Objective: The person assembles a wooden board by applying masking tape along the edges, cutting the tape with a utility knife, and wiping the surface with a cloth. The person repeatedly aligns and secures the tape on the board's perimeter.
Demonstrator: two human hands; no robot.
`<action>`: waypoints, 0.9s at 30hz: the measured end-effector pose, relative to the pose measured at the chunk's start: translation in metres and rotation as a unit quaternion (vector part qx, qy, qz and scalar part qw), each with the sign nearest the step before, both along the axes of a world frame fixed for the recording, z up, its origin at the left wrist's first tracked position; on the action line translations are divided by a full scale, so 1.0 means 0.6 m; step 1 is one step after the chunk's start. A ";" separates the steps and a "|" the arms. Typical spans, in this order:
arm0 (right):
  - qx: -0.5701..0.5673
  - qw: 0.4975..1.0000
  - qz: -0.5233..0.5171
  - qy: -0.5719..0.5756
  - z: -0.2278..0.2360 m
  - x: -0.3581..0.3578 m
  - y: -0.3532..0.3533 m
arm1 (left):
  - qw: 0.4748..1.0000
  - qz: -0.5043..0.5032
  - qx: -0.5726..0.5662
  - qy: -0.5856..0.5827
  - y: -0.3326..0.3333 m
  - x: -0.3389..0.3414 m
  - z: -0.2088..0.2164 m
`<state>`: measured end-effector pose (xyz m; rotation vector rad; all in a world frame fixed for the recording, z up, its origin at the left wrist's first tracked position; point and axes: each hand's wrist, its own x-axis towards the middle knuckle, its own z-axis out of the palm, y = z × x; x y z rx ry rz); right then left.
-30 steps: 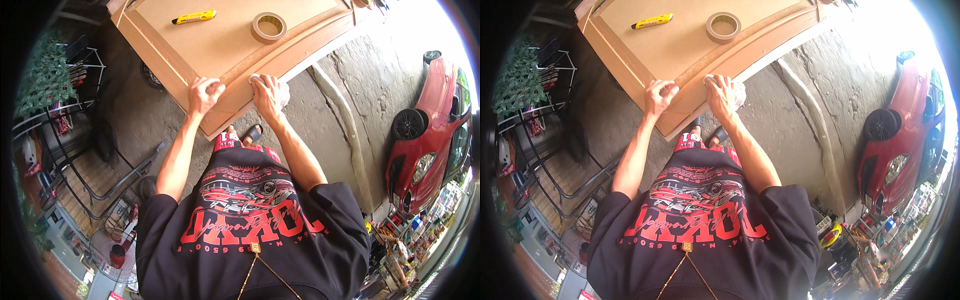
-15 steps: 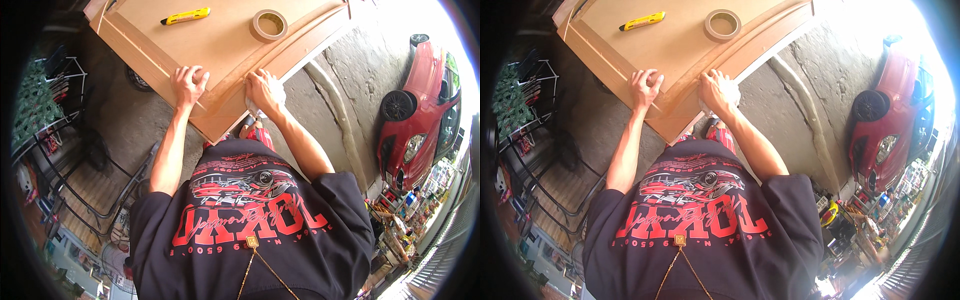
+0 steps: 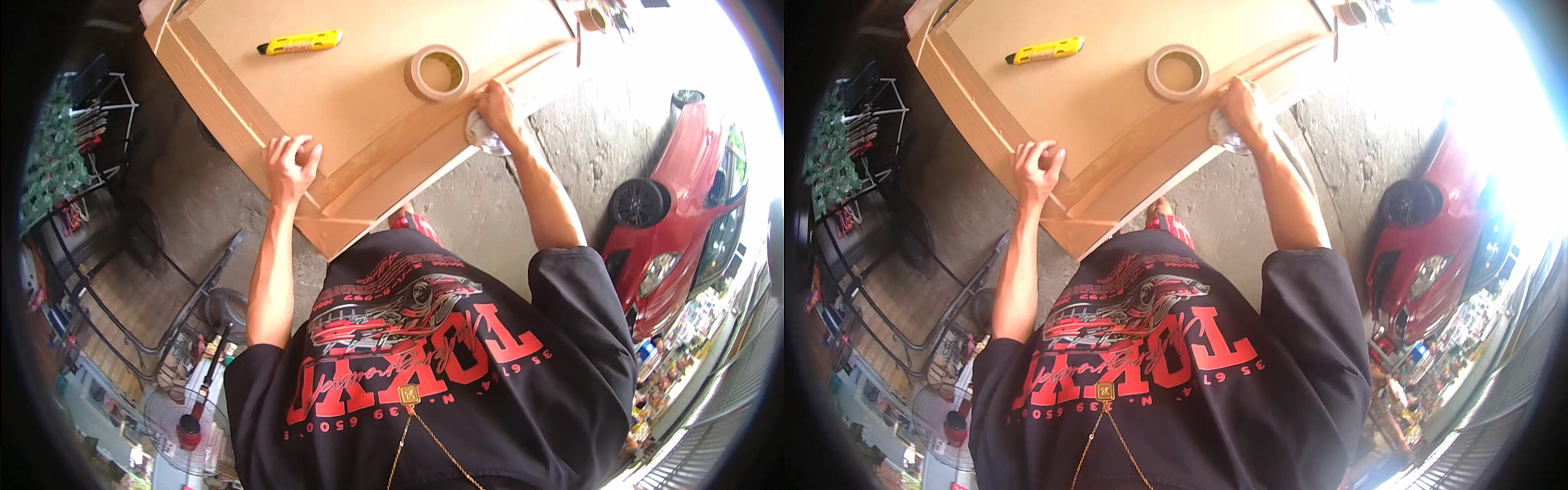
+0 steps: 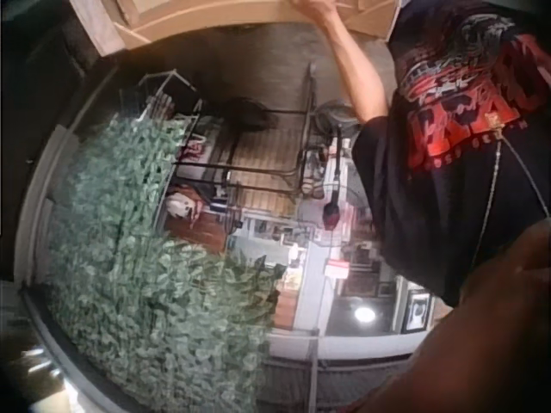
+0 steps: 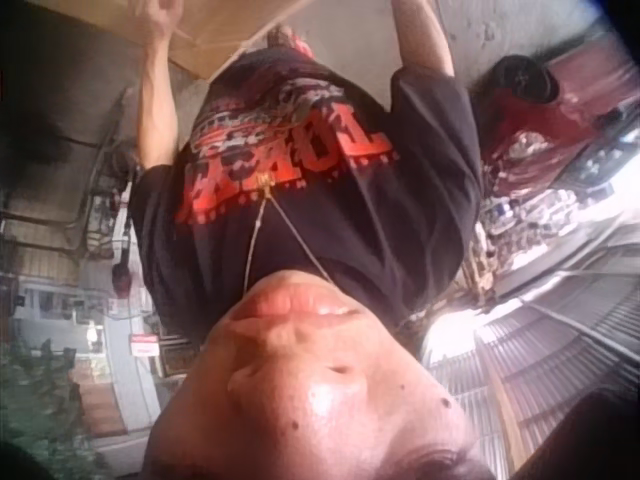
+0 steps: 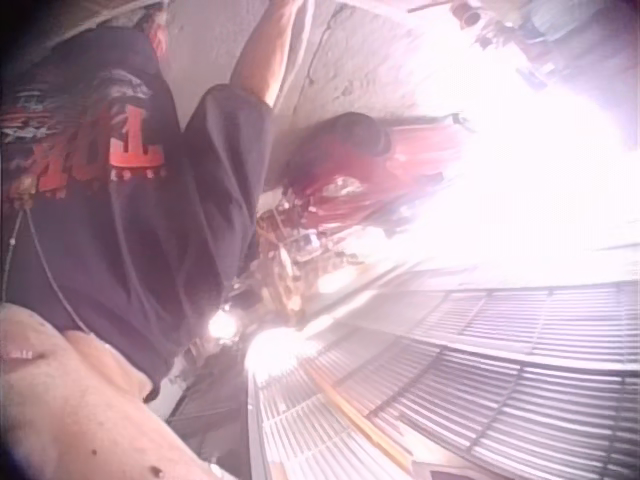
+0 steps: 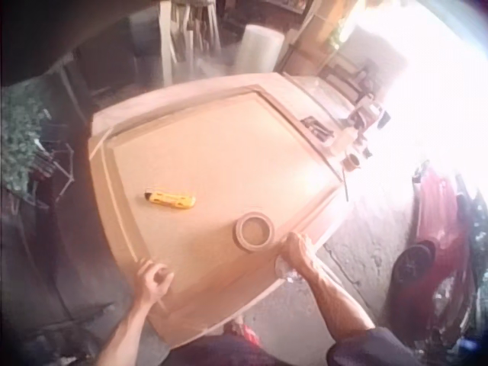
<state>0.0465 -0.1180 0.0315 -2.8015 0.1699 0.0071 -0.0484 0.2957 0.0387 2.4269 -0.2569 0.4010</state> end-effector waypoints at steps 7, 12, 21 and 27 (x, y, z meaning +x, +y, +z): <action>0.010 1.000 -0.001 0.007 -0.007 0.138 -0.210 | 0.999 0.029 0.003 0.012 -0.010 -0.003 0.006; -0.081 0.996 -0.025 -0.037 -0.029 0.225 -0.341 | 0.998 0.052 0.007 0.022 -0.013 -0.002 0.014; -0.151 0.988 -0.017 -0.022 -0.018 0.336 -0.499 | 0.995 0.072 0.048 0.049 -0.024 -0.001 0.016; -0.192 0.981 -0.035 -0.016 -0.034 0.337 -0.521 | 0.994 0.070 0.062 0.052 -0.024 -0.008 0.025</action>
